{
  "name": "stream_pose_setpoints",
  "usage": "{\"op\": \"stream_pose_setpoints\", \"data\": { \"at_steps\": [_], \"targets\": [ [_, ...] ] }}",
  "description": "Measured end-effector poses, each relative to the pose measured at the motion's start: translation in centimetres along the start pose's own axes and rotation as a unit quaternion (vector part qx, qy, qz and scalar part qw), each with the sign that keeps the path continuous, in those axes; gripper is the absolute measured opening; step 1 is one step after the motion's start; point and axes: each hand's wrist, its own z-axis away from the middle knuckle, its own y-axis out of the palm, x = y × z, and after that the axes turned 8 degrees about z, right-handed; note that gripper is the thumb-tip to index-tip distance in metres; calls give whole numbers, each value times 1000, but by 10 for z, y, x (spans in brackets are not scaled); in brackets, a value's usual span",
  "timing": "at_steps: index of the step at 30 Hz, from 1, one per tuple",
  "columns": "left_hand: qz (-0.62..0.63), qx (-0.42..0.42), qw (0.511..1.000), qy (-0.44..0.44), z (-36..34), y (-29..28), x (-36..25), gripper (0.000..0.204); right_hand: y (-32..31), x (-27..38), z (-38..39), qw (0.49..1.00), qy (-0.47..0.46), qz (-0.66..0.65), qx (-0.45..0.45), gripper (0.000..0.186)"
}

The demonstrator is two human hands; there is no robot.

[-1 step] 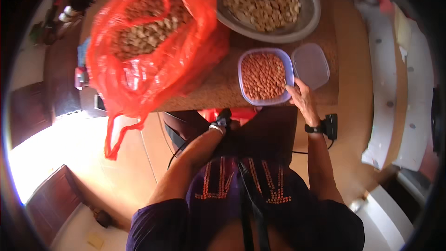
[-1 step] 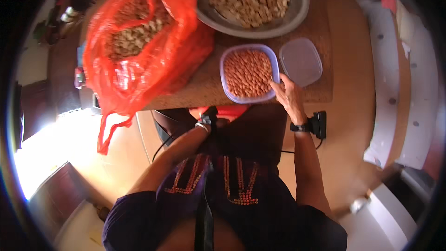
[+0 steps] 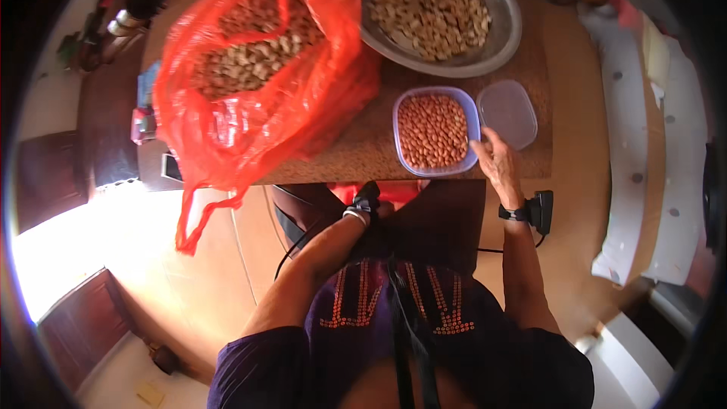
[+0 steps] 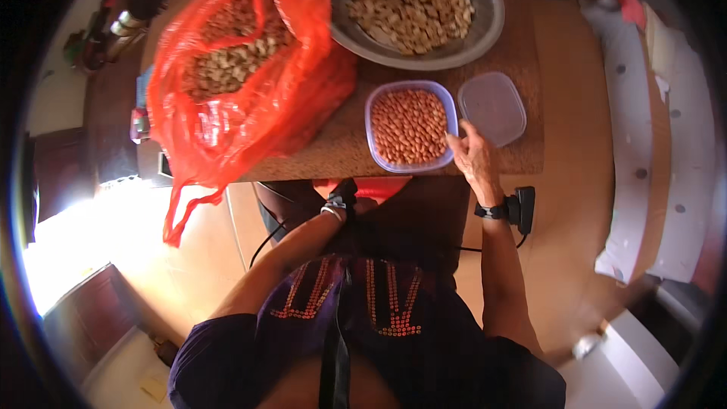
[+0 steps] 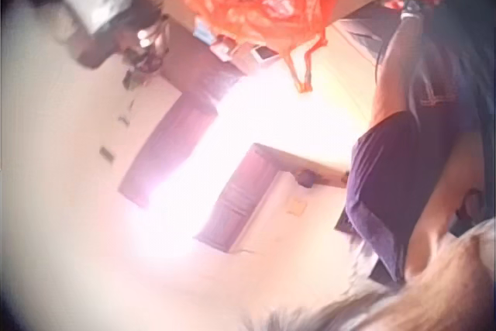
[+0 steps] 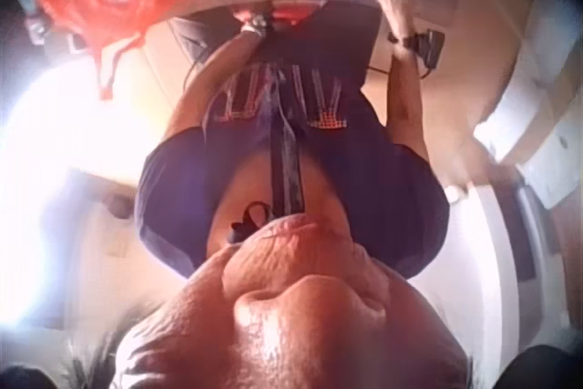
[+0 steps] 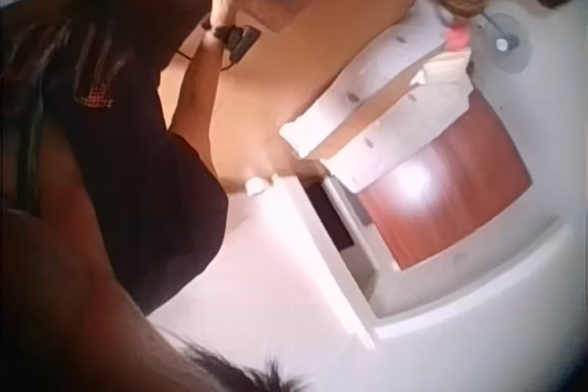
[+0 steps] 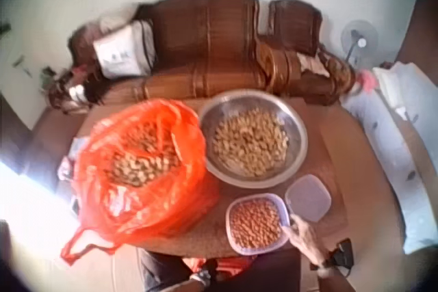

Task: Peeling peanuts and sorting them into a plastic container.

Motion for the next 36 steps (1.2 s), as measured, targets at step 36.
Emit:
{"op": "stream_pose_setpoints", "data": {
  "at_steps": [36],
  "targets": [
    [121, -583, 803, 26, 153, -169, 22, 40, 72, 321, -109, 864, -498, 29, -69, 18]
  ]
}}
